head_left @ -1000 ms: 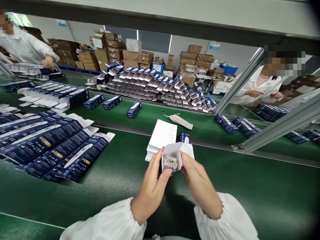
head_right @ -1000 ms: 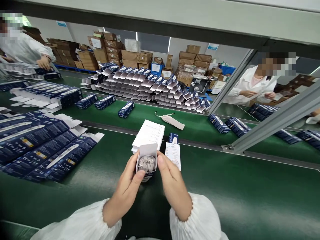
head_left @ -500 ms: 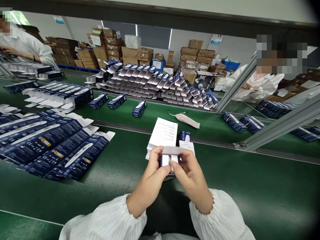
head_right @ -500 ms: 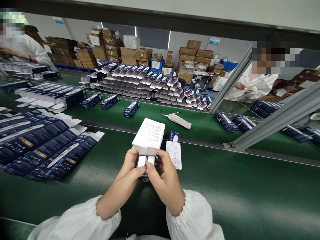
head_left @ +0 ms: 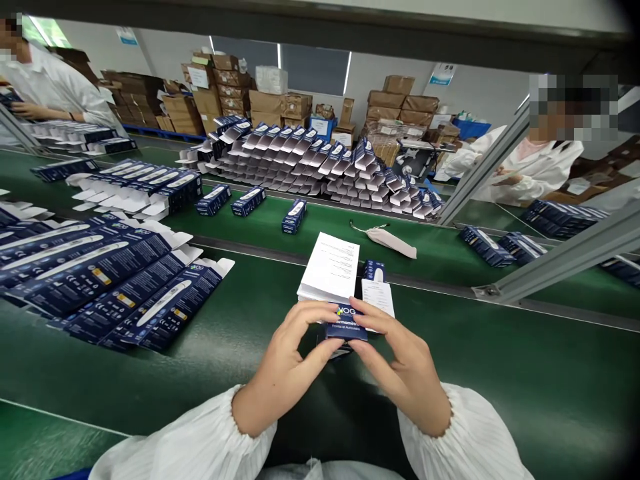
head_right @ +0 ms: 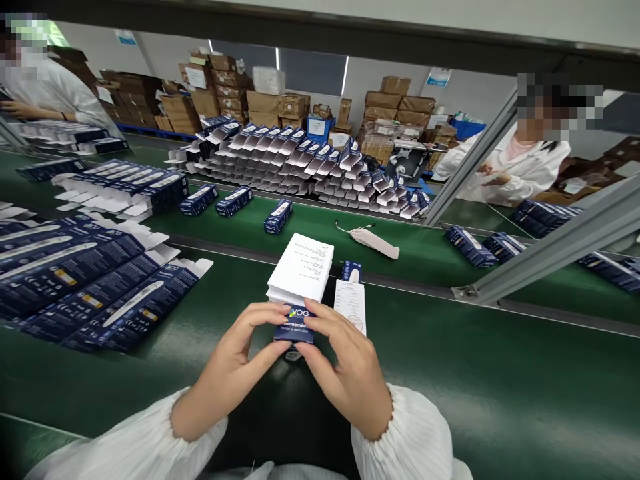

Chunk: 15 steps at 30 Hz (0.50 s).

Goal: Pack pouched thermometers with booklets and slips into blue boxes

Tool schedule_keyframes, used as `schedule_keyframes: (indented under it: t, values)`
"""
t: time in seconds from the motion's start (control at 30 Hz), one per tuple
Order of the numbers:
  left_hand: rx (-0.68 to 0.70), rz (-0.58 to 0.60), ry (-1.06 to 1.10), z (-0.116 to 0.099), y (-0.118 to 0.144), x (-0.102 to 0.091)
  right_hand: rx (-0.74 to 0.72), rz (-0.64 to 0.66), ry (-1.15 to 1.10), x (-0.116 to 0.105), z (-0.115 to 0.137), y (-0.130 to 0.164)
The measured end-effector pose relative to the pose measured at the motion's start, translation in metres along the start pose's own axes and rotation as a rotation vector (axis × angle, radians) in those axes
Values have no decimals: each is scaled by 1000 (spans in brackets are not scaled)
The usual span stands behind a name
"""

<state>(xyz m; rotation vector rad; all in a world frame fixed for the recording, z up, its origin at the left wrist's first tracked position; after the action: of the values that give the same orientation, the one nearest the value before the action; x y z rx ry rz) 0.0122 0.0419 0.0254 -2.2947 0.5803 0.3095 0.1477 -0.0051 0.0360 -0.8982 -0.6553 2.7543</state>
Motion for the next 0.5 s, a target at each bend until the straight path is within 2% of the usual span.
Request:
schedule_keyframes:
  t: [0.07, 0.1, 0.3, 0.37, 0.43, 0.5]
  values:
    - [-69, -27, 47, 1, -1, 0, 42, 0, -33, -1, 0, 0]
    - [-57, -19, 33, 0, -1, -1, 28, 7, -29, -1, 2, 1]
    - [285, 52, -304, -14, 3, -2, -213, 85, 171, 0, 17, 6]
    - [208, 32, -265, -5, 5, 0, -226, 112, 239, 0, 22, 1]
    - [9, 45, -105, 10, 10, 8, -211, 160, 346, 1, 29, -7]
    - [-167, 122, 32, 21, 19, 23, -199, 240, 448, 4, 37, -16]
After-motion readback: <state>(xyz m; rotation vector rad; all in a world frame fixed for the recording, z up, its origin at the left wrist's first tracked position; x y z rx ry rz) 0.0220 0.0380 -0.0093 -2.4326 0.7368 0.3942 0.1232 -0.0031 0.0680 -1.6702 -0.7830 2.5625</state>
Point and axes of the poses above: each hand's wrist, its own y-axis away from the middle knuckle, its own x-axis out of the palm, z = x × y, the point moved 8 cm from there along -y, towards the middle knuckle, and after that the axes turned 11 degrees about x, right-handed, at the moved point
